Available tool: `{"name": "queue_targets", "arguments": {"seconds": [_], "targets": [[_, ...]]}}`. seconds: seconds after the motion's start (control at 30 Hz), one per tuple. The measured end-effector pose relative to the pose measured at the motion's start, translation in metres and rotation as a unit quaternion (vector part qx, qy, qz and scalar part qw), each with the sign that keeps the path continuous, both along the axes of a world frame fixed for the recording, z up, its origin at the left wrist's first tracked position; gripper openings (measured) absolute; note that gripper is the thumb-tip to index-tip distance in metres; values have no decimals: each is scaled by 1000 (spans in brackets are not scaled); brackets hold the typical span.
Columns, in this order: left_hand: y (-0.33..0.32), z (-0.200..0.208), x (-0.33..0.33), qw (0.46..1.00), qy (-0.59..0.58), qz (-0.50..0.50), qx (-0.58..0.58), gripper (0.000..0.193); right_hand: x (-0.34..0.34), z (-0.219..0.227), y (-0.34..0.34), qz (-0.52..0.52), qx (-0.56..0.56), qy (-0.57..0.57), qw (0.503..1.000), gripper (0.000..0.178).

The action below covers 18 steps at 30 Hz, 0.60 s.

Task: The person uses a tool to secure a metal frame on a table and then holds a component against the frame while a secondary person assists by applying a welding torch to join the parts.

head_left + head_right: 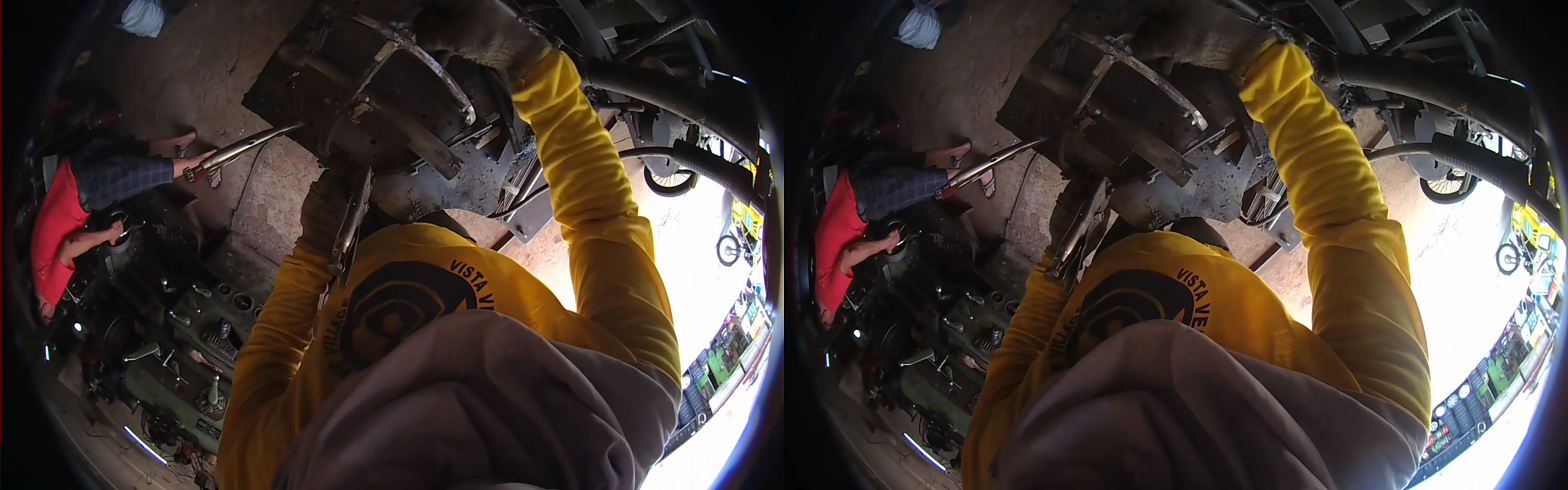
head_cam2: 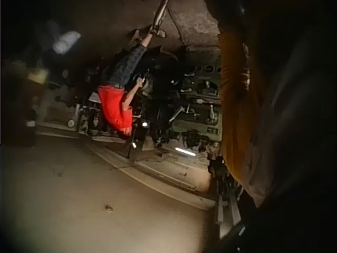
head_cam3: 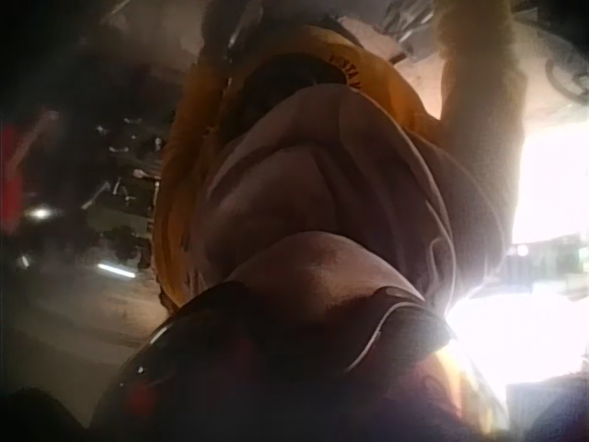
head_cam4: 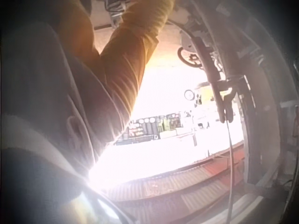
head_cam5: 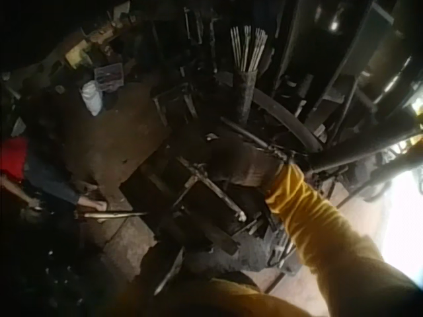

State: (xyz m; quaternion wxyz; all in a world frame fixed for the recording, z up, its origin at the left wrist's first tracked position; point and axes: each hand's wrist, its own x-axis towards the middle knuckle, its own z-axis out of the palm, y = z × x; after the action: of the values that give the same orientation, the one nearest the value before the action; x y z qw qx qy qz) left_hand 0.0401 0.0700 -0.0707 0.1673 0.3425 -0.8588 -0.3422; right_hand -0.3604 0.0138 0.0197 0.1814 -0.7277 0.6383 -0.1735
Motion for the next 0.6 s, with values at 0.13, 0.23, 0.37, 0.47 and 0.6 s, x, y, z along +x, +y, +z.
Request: {"name": "queue_targets", "arguments": {"seconds": [0.13,0.23,0.37,0.47,0.6], "targets": [[-7,23,-14,987,-11,-78,-141,46,28,-23,-10,50,-8,-48,998,29],[-7,28,-13,996,-65,-53,-40,47,47,-32,-16,77,-19,-58,995,29],[2,2,-8,984,-33,-15,-172,49,56,-41,-23,92,-28,-60,994,30],[1,12,-12,996,51,7,-66,50,48,-36,-22,72,-47,-62,994,31],[5,4,9,996,42,2,81,57,19,-17,-21,-2,-70,-57,996,32]]}}
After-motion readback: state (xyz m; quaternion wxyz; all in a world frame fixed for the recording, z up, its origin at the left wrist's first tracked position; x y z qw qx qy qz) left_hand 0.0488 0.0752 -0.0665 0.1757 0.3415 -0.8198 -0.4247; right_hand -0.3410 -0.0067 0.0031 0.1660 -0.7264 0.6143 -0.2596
